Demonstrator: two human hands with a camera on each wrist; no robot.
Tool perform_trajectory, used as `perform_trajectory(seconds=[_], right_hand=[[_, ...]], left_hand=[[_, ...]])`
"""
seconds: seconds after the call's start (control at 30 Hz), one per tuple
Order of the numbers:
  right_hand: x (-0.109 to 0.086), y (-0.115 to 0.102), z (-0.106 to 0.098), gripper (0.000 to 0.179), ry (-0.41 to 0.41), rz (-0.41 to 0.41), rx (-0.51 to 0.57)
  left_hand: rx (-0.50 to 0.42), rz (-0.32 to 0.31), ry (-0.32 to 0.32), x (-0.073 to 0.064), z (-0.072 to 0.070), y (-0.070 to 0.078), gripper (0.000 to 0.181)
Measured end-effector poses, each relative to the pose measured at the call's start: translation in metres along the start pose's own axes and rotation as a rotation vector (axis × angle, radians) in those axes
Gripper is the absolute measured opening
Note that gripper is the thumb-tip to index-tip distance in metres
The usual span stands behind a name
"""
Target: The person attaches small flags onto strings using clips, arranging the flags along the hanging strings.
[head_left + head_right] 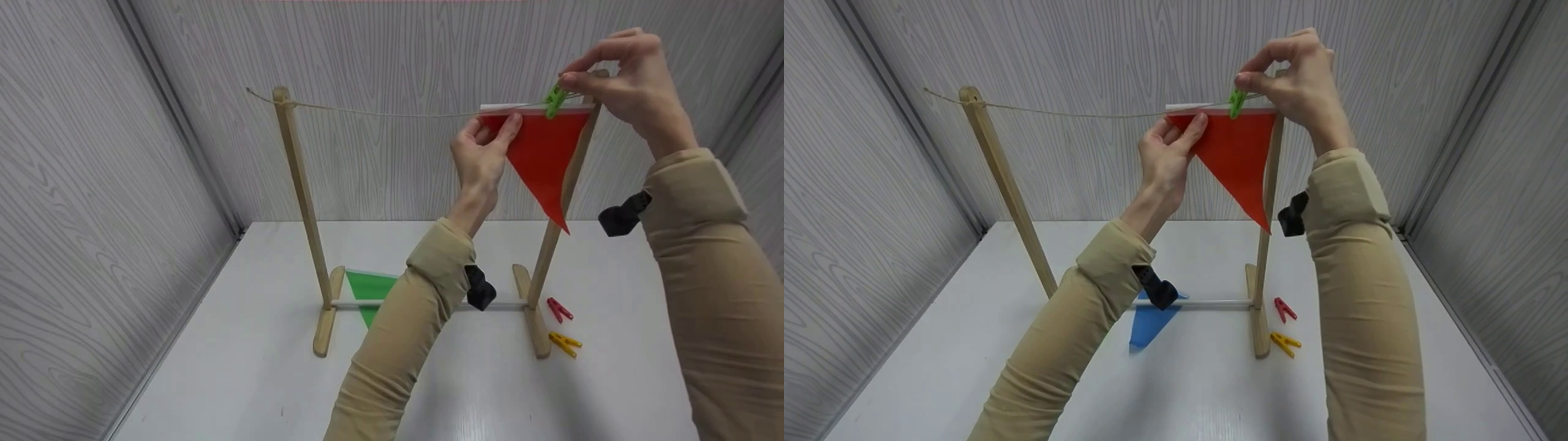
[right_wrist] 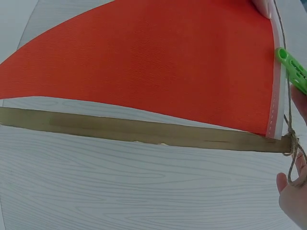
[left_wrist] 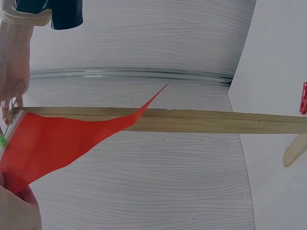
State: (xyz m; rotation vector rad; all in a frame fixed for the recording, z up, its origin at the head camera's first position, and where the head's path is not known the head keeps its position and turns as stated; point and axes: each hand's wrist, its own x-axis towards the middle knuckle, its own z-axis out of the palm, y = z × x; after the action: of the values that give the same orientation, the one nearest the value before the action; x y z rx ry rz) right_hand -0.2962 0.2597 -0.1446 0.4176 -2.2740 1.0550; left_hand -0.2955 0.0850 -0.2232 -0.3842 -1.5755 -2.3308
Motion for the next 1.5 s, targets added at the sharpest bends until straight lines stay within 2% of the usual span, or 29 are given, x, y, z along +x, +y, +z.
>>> perform_trajectory(seconds=[0.43,0.97,1.23,1.5], right_hand=[[-0.002,0.002,-0.001,0.014,-0.033,-0.009,0.004],[-0.004,0.005,-0.005,0.030,-0.099,0.013,-0.033],[-0.008,0.009,-0.002,0.032,-0.094,-0.079,-0.006],[-0.008,0.011,0.001,0.031,-0.089,-0.108,0.005]], left_hand=[[0.033,-0.004,-0.018,-0.001,0.002,0.001,0.030],[0.030,0.007,-0.016,0.000,0.003,0.003,0.028],[0.009,0.013,-0.011,-0.002,-0.001,0.000,0.031],[-0.001,0.001,-0.004,-0.001,-0.006,-0.003,0.032]])
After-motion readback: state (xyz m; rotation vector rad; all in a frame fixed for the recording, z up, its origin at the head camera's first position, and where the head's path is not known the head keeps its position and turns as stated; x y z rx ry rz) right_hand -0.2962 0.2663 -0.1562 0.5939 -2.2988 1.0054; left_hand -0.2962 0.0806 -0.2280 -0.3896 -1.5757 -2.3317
